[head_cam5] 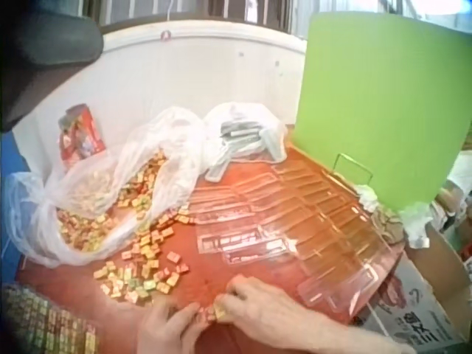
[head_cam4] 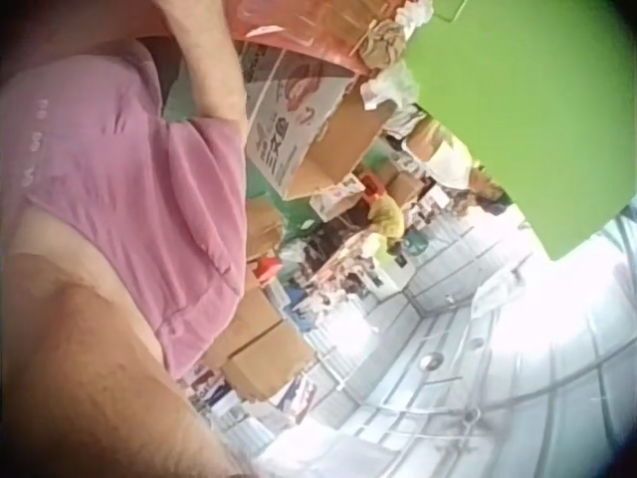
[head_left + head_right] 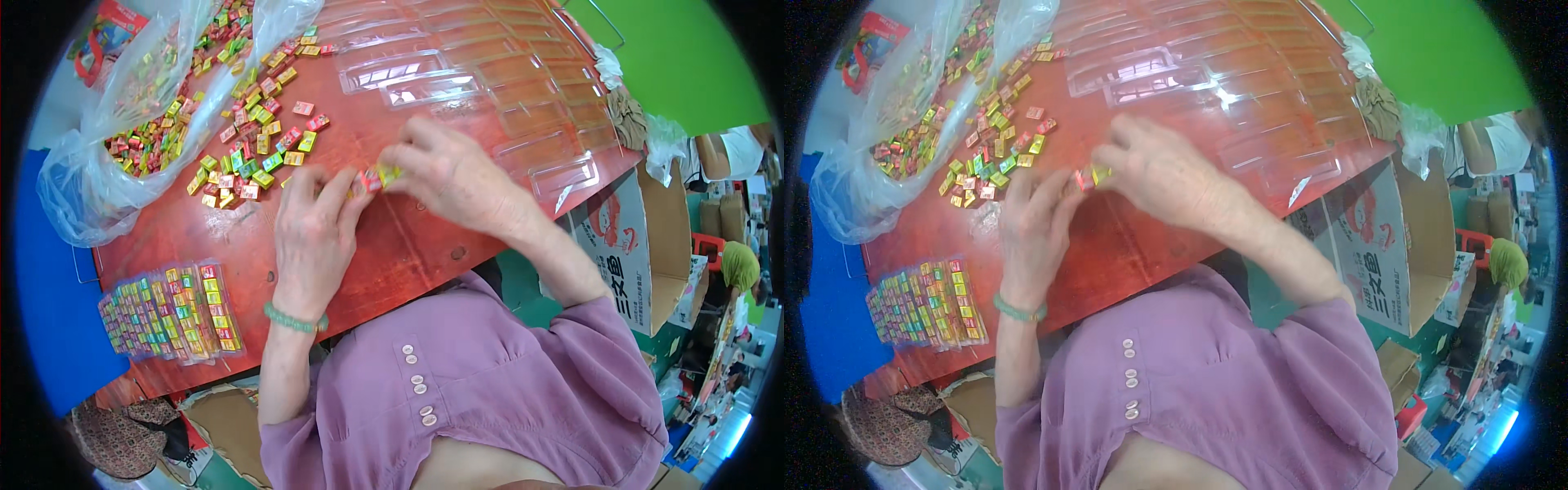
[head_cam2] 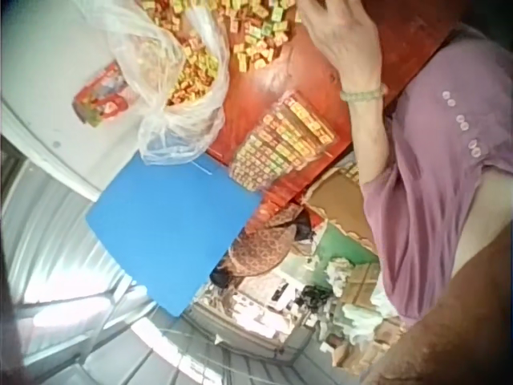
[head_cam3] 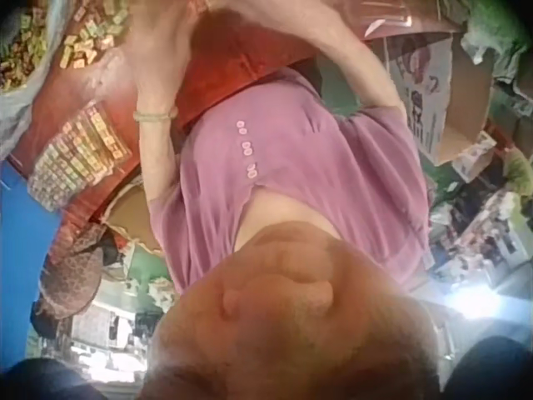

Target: Packing small colorful rectangular items into clear plastic trays.

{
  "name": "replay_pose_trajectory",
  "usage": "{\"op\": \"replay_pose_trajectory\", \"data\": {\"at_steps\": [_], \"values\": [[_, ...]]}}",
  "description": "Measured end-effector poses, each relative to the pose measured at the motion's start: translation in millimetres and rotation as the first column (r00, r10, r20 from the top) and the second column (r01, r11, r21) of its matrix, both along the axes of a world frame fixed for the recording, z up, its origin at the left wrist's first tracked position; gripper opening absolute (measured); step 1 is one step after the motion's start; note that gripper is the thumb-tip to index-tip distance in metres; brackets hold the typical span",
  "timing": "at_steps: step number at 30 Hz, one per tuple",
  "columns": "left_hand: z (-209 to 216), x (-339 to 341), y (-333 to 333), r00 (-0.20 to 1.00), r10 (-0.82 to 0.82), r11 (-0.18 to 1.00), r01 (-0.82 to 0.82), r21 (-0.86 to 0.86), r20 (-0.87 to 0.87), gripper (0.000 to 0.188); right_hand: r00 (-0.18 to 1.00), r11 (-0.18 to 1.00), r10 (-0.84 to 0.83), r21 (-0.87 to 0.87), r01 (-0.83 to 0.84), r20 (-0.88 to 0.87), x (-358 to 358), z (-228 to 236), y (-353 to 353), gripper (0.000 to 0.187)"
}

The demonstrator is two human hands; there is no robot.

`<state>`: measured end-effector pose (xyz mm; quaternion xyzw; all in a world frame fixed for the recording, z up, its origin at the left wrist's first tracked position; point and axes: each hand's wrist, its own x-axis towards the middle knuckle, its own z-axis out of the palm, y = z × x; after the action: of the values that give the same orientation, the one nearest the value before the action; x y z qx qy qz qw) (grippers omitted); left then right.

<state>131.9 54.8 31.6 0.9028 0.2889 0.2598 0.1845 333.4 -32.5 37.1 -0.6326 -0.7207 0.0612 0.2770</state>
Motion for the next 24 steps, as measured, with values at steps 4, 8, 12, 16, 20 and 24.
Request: {"op": "replay_pose_trajectory", "data": {"at_steps": [4,8,12,16,20,24], "values": [[0.8,55.9,31.3,0.992,-0.104,0.993,0.1,0.059,0.073,0.021,0.994,0.997,-0.076,0.002,0.076,0.072,49.2,11.0,12.6,0.028],[-13.6,108.4,55.2,0.983,-0.157,0.986,0.15,0.079,0.099,0.023,0.991,0.996,-0.085,0.015,0.084,0.104,98.2,4.0,26.2,0.029],[-21.4,133.4,64.1,0.988,-0.136,0.986,0.128,0.107,0.067,0.025,0.986,0.99,-0.119,-0.066,0.128,0.118,121.8,-1.8,37.4,0.028],[-35.0,142.1,68.8,0.992,-0.122,0.989,0.118,0.091,0.029,0.026,0.987,0.979,-0.127,-0.147,0.14,0.097,127.9,-11.7,43.6,0.028],[-39.1,142.4,68.9,0.992,-0.118,0.99,0.113,0.078,0.055,0.028,0.989,0.991,-0.112,-0.066,0.119,0.099,133.0,-16.8,42.5,0.028],[-38.4,136.7,67.7,0.988,-0.138,0.988,0.132,0.081,0.071,0.029,0.988,0.988,-0.124,-0.079,0.132,0.097,130.2,-15.7,37.9,0.031]]}}
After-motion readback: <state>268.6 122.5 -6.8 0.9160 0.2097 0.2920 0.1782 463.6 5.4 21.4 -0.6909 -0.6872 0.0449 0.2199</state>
